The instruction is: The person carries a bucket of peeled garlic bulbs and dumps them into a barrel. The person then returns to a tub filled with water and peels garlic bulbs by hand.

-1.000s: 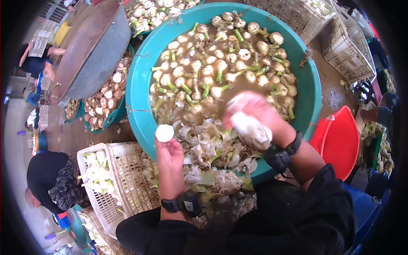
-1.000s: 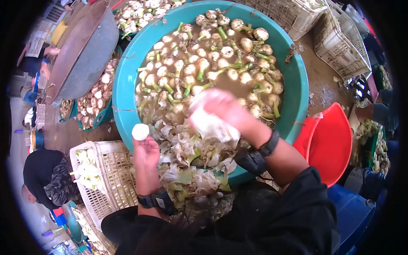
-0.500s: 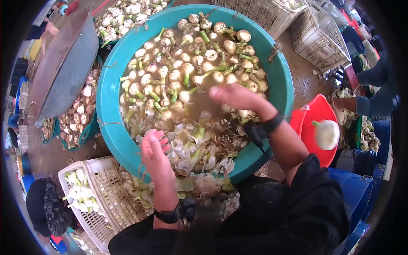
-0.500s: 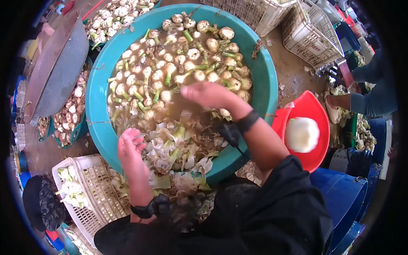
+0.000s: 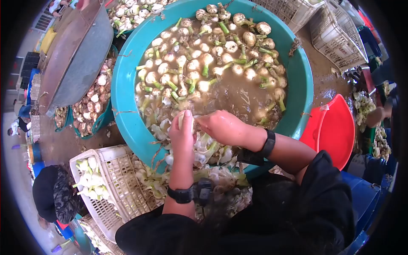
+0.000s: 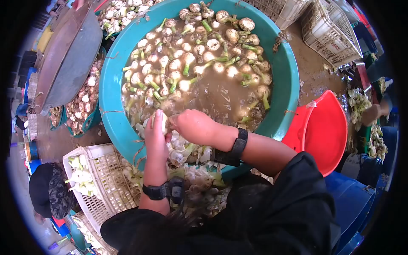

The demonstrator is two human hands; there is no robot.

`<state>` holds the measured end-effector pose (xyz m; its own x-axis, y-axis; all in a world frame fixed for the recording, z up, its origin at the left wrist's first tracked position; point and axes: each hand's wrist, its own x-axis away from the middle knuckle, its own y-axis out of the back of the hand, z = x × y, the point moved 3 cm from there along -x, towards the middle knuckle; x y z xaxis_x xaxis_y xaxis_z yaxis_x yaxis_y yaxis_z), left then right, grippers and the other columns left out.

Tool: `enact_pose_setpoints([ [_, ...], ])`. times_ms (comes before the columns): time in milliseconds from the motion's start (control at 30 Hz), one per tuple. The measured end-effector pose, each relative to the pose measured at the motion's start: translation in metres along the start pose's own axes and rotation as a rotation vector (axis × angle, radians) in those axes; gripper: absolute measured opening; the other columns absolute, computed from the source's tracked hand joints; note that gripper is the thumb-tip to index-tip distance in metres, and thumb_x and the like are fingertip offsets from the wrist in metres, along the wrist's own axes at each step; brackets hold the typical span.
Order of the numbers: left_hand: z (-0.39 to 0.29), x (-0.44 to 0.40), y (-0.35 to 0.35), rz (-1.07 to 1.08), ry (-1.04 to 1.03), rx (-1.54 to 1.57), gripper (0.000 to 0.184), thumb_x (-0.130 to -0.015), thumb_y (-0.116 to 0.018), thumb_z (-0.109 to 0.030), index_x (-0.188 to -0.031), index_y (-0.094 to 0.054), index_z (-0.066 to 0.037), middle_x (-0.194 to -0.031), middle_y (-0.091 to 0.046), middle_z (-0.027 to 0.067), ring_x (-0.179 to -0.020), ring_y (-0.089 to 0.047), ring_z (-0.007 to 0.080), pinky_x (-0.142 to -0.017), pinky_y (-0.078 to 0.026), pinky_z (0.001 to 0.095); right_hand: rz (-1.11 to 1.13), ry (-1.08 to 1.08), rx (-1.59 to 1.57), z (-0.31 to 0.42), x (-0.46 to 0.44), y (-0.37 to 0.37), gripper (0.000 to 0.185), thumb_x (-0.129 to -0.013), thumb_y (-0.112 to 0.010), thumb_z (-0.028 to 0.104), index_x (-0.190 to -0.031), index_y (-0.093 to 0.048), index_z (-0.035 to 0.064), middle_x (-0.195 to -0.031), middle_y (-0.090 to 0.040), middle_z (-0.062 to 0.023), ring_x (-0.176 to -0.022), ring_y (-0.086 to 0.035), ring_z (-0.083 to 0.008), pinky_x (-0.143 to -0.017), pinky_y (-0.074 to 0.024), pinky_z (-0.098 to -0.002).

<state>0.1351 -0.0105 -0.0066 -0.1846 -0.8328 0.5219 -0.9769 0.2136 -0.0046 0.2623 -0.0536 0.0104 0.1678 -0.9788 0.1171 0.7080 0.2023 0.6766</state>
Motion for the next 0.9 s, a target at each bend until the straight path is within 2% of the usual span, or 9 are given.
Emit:
enact_pose_setpoints([
  [67,-0.004,0.005,0.003,0.006,-0.032,-0.011,0.041,-0.081,-0.06,-0.033,-0.11,-0.052,-0.005,-0.078,-0.054,-0.0019,-0.062,-0.048,0.0034,-0.045,-0.035,0.0171,-0.027,0.094,0.112,0.005,0.0,-0.005,0.02,-0.078,-0.053,0.02,-0.075,-0.057,0.0004,-0.063,-0.058,-0.0153,-0.06,-0.059,-0.0339,-0.058,-0.0477,-0.0427],
  [300,0.004,0.007,0.014,0.154,-0.067,0.069,0.038,-0.08,-0.056,-0.02,-0.114,-0.051,-0.005,-0.085,-0.055,-0.001,-0.066,-0.049,0.0028,-0.046,-0.034,0.0176,-0.152,0.109,-0.196,-0.011,-0.007,-0.026,0.024,-0.079,-0.051,0.018,-0.07,-0.059,-0.0021,-0.064,-0.06,-0.0152,-0.051,-0.058,-0.0295,-0.052,-0.049,-0.039],
  [367,0.004,0.009,0.011,0.186,-0.072,0.088,0.041,-0.08,-0.054,-0.021,-0.118,-0.049,-0.006,-0.089,-0.054,0.0011,-0.069,-0.05,0.005,-0.047,-0.036,0.0195,0.052,-0.455,-1.079,-0.027,-0.008,-0.044,0.027,-0.084,-0.049,0.019,-0.074,-0.06,-0.0035,-0.062,-0.059,-0.0097,-0.05,-0.057,-0.0211,-0.049,-0.0491,-0.0343],
  [500,-0.007,0.002,0.018,0.304,-0.416,-0.021,0.051,-0.082,-0.049,-0.023,-0.128,-0.038,-0.003,-0.104,-0.053,0.0085,-0.093,-0.053,0.0144,-0.081,-0.045,0.0285,0.18,-0.459,-1.738,-0.014,0.001,-0.031,0.022,-0.084,-0.052,0.015,-0.079,-0.061,-0.0039,-0.065,-0.058,-0.0078,-0.061,-0.057,-0.0153,-0.058,-0.0484,-0.029],
  [533,-0.009,-0.001,0.023,0.334,-0.276,0.041,0.053,-0.082,-0.049,-0.024,-0.129,-0.038,-0.003,-0.104,-0.053,0.0081,-0.093,-0.053,0.0146,-0.082,-0.044,0.0294,0.176,-0.459,-1.74,-0.016,0.0,-0.034,0.022,-0.084,-0.052,0.015,-0.079,-0.061,-0.0039,-0.065,-0.058,-0.0078,-0.061,-0.057,-0.0153,-0.058,-0.0484,-0.029],
  [600,-0.013,0.0,0.025,0.369,-0.129,0.094,0.054,-0.083,-0.05,-0.026,-0.13,-0.037,-0.003,-0.105,-0.053,0.0076,-0.093,-0.053,0.0148,-0.084,-0.043,0.0303,-0.097,-0.012,-0.751,-0.018,-0.005,-0.029,0.016,-0.081,-0.055,0.012,-0.081,-0.062,-0.0022,-0.066,-0.059,-0.0085,-0.061,-0.057,-0.0146,-0.061,-0.0464,-0.0301],
  [700,-0.022,0.008,0.027,0.467,-0.031,-0.469,0.06,-0.079,-0.057,-0.015,-0.133,-0.032,-0.004,-0.103,-0.054,0.0056,-0.092,-0.052,0.0122,-0.084,-0.042,0.0275,-0.266,-0.038,-0.597,-0.022,-0.006,-0.028,0.01,-0.081,-0.056,0.008,-0.086,-0.061,0.0004,-0.072,-0.059,-0.0107,-0.068,-0.058,-0.0164,-0.062,-0.0431,-0.0327],
  [867,-0.02,0.022,0.019,0.48,-0.308,-0.346,0.057,-0.073,-0.061,-0.004,-0.126,-0.042,-0.002,-0.111,-0.048,0.0052,-0.098,-0.047,0.0122,-0.087,-0.039,0.0272,0.053,-0.513,-1.248,-0.035,-0.011,-0.042,0.017,-0.085,-0.053,0.01,-0.093,-0.061,-0.0035,-0.082,-0.061,-0.0032,-0.068,-0.056,-0.0094,-0.053,-0.0524,-0.0242],
  [900,-0.027,0.025,0.017,0.398,-0.553,-0.64,0.052,-0.07,-0.06,-0.001,-0.12,-0.047,-0.003,-0.117,-0.046,0.0083,-0.103,-0.047,0.018,-0.089,-0.039,0.03,0.05,-0.514,-1.248,-0.036,-0.01,-0.042,0.017,-0.085,-0.053,0.01,-0.093,-0.061,-0.0035,-0.082,-0.061,-0.0032,-0.068,-0.056,-0.0094,-0.053,-0.0524,-0.0242],
])
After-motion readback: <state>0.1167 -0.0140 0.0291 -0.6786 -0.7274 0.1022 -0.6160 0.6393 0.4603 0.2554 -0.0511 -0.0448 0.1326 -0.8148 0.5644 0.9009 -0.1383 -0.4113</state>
